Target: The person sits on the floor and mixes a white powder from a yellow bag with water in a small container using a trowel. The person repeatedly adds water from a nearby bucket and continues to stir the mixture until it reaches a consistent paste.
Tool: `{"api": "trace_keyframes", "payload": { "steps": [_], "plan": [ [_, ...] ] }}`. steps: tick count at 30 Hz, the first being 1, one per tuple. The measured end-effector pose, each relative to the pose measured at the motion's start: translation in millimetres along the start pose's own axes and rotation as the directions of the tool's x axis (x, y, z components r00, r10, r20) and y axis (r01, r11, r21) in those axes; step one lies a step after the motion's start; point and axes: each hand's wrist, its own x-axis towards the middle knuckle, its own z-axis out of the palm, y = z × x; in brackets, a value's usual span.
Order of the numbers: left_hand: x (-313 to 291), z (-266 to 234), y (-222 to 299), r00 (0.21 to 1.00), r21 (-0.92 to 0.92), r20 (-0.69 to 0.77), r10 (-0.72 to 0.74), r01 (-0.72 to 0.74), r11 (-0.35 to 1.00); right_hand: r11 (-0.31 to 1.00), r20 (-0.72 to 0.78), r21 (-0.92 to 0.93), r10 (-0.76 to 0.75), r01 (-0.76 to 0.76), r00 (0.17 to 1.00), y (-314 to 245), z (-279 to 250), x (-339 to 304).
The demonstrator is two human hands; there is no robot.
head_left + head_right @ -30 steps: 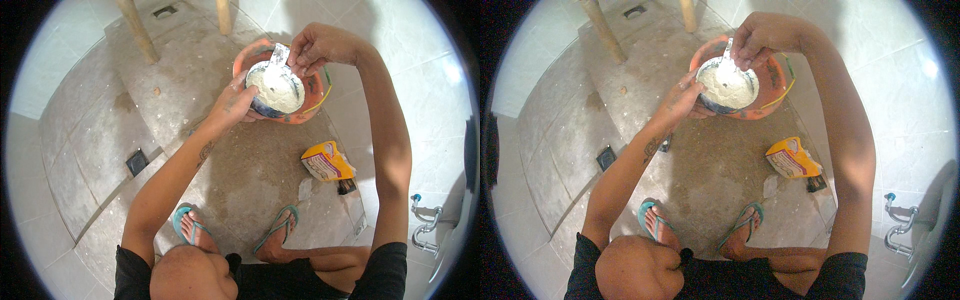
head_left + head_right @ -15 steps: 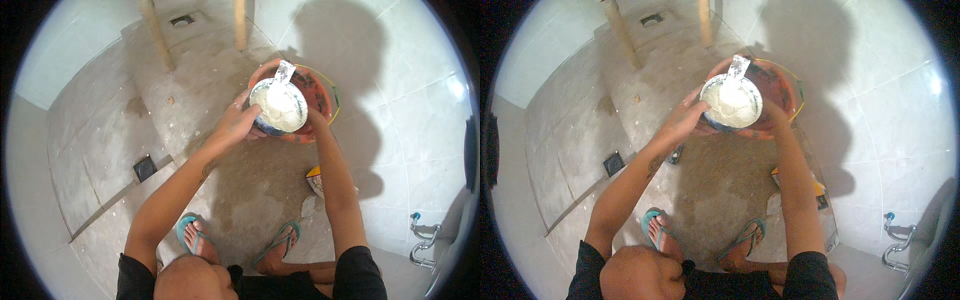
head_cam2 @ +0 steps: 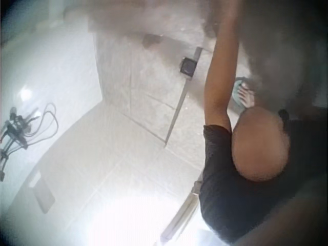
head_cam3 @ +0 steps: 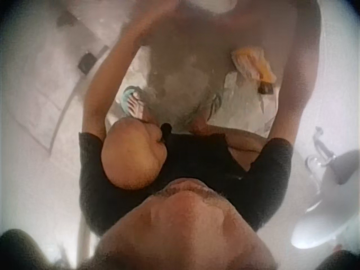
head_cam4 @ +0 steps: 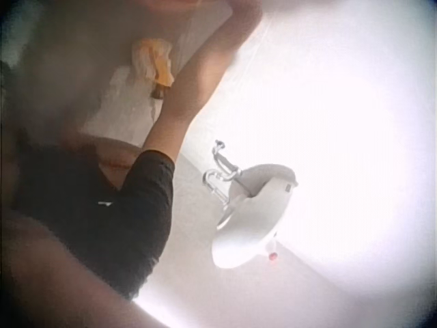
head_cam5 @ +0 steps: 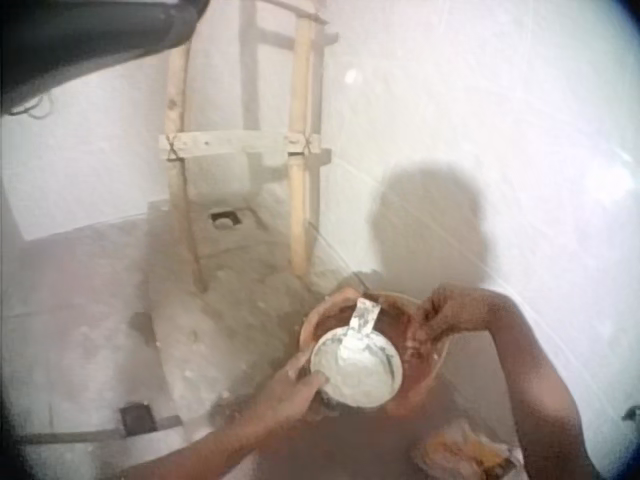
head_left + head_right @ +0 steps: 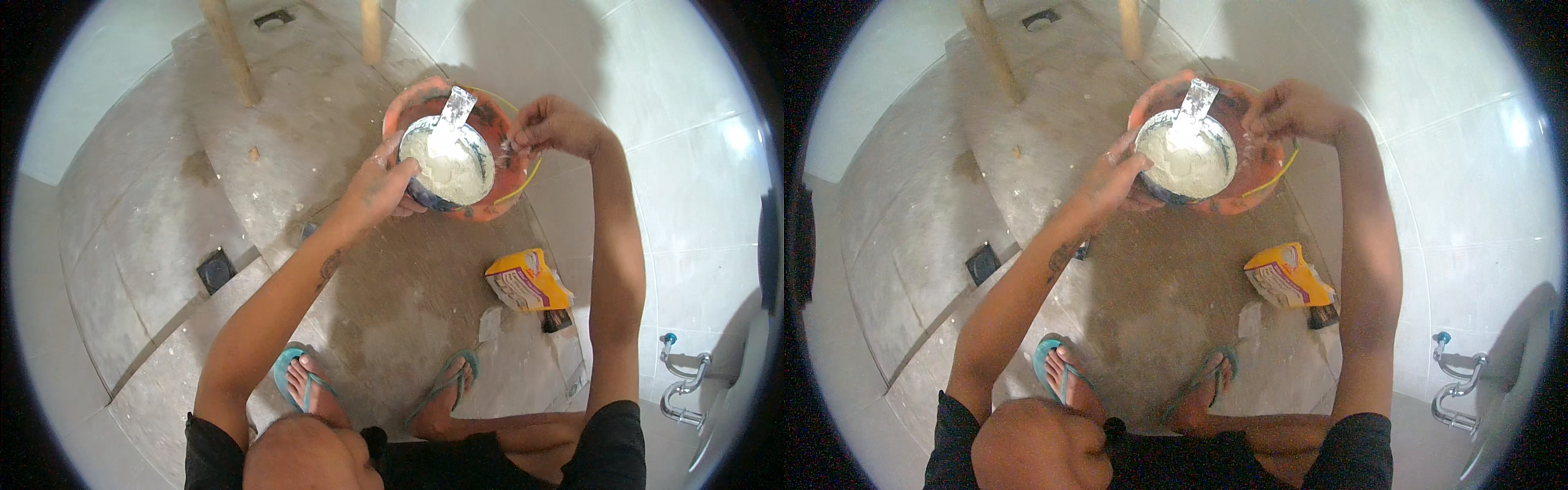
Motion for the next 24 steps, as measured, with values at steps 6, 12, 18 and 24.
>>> {"api": "trace_keyframes", "payload": {
  "steps": [6,12,18,24],
  "plan": [
    [-4,2,4,0.999,0.066,0.036,-0.002,0.000,0.998,0.992,0.055,-0.106,-0.060,0.066,0.997,-57,19,1],
    [-9,2,4,0.999,0.052,0.022,0.040,-0.042,0.998,0.974,0.125,-0.184,-0.108,0.130,0.986,-75,28,4],
    [-5,-2,-2,0.996,0.005,0.013,0.093,-0.093,0.996,0.964,-0.181,0.178,-0.167,0.199,0.969,-4,-3,13],
    [-10,-4,-5,0.979,-0.095,-0.046,0.197,-0.201,0.975,0.901,-0.440,-0.274,0.194,-0.337,0.877,129,28,80]
  ]
}}
